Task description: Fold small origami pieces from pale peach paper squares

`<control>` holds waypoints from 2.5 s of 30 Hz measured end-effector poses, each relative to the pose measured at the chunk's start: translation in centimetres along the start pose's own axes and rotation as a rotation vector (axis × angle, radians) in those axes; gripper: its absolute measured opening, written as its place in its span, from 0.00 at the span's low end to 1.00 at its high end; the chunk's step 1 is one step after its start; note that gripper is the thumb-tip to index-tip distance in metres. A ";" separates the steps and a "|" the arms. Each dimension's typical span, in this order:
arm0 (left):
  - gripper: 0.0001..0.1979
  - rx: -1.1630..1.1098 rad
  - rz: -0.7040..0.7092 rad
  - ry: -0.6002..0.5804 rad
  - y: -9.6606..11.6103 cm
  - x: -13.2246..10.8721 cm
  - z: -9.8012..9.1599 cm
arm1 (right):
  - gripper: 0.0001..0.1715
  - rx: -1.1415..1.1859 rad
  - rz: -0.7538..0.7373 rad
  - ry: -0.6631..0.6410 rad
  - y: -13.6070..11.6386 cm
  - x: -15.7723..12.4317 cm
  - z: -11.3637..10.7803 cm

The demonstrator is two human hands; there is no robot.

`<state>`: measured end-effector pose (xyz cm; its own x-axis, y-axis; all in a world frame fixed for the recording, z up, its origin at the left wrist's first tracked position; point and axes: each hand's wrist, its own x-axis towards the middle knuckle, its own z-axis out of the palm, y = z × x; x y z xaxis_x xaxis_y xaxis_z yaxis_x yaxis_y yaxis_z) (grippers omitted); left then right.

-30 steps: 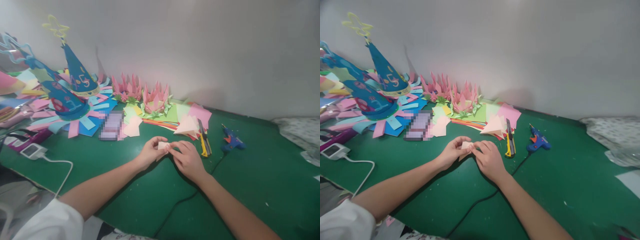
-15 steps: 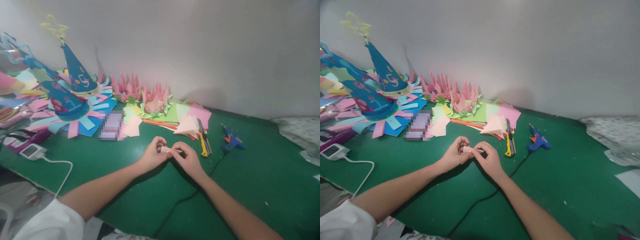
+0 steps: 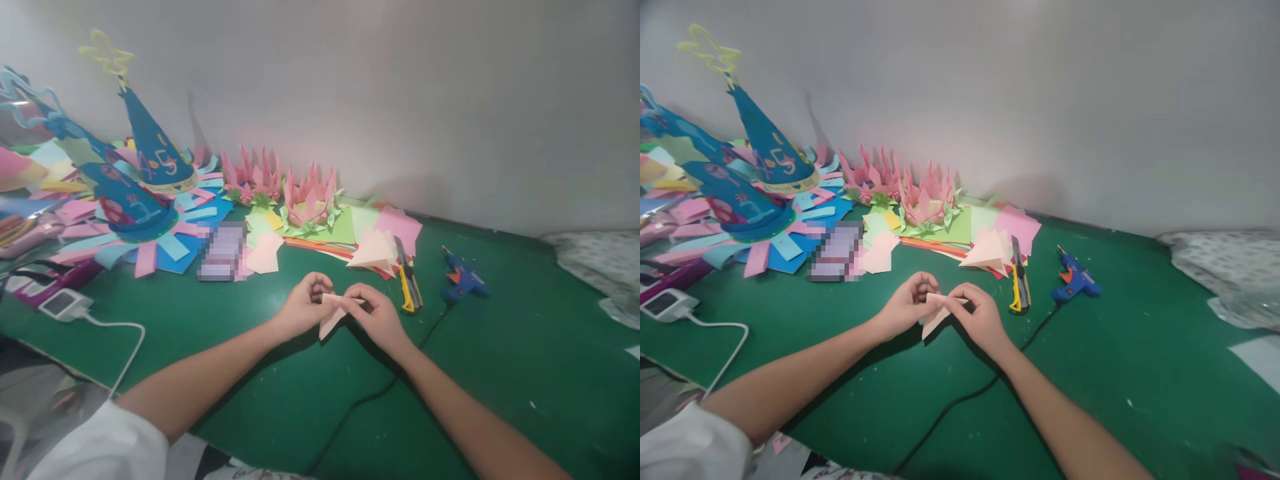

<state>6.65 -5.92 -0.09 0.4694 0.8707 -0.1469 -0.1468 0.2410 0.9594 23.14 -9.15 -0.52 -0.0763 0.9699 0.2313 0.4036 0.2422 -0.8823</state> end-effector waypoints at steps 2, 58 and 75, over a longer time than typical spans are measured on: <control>0.21 -0.044 -0.013 0.046 0.2 0.0 0.0 | 0.16 0.045 0.083 -0.022 0.2 0.0 0.0; 0.20 -0.189 -0.105 0.133 0.7 0.4 -0.8 | 0.03 -0.061 -0.171 0.068 0.5 -0.4 0.0; 0.20 -0.121 -0.069 0.086 0.0 0.5 -1.1 | 0.05 -0.174 -0.205 0.117 0.1 -0.4 -0.2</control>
<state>5.91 -5.05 -0.41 0.4065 0.8826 -0.2362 -0.2234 0.3467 0.9110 23.41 -9.58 -0.58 -0.0708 0.8893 0.4518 0.5420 0.4145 -0.7310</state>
